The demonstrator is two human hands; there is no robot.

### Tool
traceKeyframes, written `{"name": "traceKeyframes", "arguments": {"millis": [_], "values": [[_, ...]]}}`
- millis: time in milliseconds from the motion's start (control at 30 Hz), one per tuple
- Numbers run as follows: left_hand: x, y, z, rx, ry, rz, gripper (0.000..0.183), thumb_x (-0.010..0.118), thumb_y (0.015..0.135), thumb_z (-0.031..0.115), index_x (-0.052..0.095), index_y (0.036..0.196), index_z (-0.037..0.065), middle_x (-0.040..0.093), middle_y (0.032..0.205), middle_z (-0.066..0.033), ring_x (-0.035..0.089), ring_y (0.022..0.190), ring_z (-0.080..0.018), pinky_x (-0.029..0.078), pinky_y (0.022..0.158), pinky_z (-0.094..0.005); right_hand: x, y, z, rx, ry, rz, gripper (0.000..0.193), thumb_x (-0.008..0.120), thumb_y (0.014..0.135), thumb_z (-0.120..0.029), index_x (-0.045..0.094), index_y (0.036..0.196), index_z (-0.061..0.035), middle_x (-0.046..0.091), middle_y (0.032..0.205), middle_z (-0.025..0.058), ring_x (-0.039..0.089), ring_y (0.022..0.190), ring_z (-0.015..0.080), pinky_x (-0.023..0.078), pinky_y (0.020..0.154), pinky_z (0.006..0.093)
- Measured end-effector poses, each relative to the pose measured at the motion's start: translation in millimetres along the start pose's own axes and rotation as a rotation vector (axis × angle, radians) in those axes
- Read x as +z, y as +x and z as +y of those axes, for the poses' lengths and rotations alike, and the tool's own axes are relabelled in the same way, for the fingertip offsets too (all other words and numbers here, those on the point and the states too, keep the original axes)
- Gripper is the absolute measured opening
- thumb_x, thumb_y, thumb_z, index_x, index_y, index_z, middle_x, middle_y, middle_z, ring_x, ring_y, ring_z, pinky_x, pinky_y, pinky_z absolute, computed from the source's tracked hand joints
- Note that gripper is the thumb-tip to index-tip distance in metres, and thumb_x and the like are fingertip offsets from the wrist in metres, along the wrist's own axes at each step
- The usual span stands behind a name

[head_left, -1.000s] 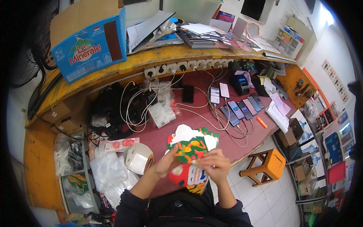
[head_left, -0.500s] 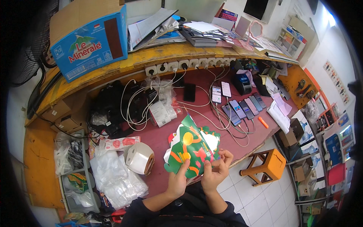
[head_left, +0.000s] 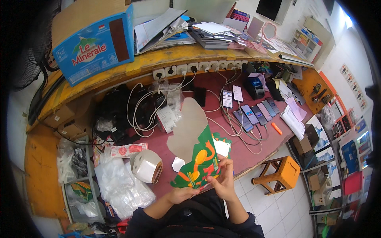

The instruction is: The person repeatedly folds flat, colorful printed paperboard into small open-top boxes by hand, then places each finished box into a stack on the counter. The person handles the items one at a time, folding along creases and aligning edges to form the box shape.

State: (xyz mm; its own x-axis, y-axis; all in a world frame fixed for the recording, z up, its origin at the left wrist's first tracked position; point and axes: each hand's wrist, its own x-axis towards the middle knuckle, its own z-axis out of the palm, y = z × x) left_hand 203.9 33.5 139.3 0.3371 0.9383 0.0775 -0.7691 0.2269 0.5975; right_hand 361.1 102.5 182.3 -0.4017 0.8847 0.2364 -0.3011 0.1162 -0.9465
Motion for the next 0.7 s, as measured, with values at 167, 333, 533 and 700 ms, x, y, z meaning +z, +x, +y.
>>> {"name": "traceKeyframes", "arguments": {"millis": [167,333,533,700], "values": [[-22,-16,1,-0.554,0.252,0.211,0.048,0.055,0.084,0.003,0.043,0.13,0.0,0.052,0.128,-0.0124,0.049,0.119,-0.0215,0.036,0.104,-0.0351,-25,17,-12,-0.137,-0.293,-0.131,0.086,0.076,0.072,-0.015,0.027,0.141,-0.005,0.028,0.143,0.0105,0.038,0.123,0.0228,0.037,0.097,0.036],[-19,-15,0,-0.468,0.23,0.137,0.048,0.053,0.083,0.0,0.042,0.13,-0.001,0.053,0.126,-0.0139,0.052,0.116,-0.0234,0.04,0.101,-0.0372,-33,20,-2,0.018,-0.161,-0.283,0.043,0.059,0.089,-0.017,0.051,0.127,0.0006,0.049,0.132,0.0156,0.043,0.123,0.0219,0.033,0.101,0.0353],[-15,-10,9,-0.373,0.006,0.348,0.052,0.047,0.082,-0.005,0.036,0.133,-0.002,0.05,0.128,-0.0174,0.051,0.117,-0.0295,0.04,0.101,-0.0429,-23,14,-2,-0.109,-0.057,0.009,0.027,0.066,0.075,0.001,0.068,0.102,-0.0047,0.059,0.084,0.0022,0.056,0.071,0.0125,0.047,0.065,0.026],[-10,-16,16,-0.268,0.435,0.19,0.053,0.047,0.083,-0.006,0.034,0.134,-0.003,0.047,0.131,-0.0179,0.05,0.119,-0.0292,0.039,0.102,-0.0429,-36,18,-26,-0.654,-0.763,-0.292,0.04,0.064,0.054,0.006,0.074,0.087,-0.0148,0.049,0.071,0.0015,0.051,0.06,0.0146,0.042,0.054,0.026]]}}
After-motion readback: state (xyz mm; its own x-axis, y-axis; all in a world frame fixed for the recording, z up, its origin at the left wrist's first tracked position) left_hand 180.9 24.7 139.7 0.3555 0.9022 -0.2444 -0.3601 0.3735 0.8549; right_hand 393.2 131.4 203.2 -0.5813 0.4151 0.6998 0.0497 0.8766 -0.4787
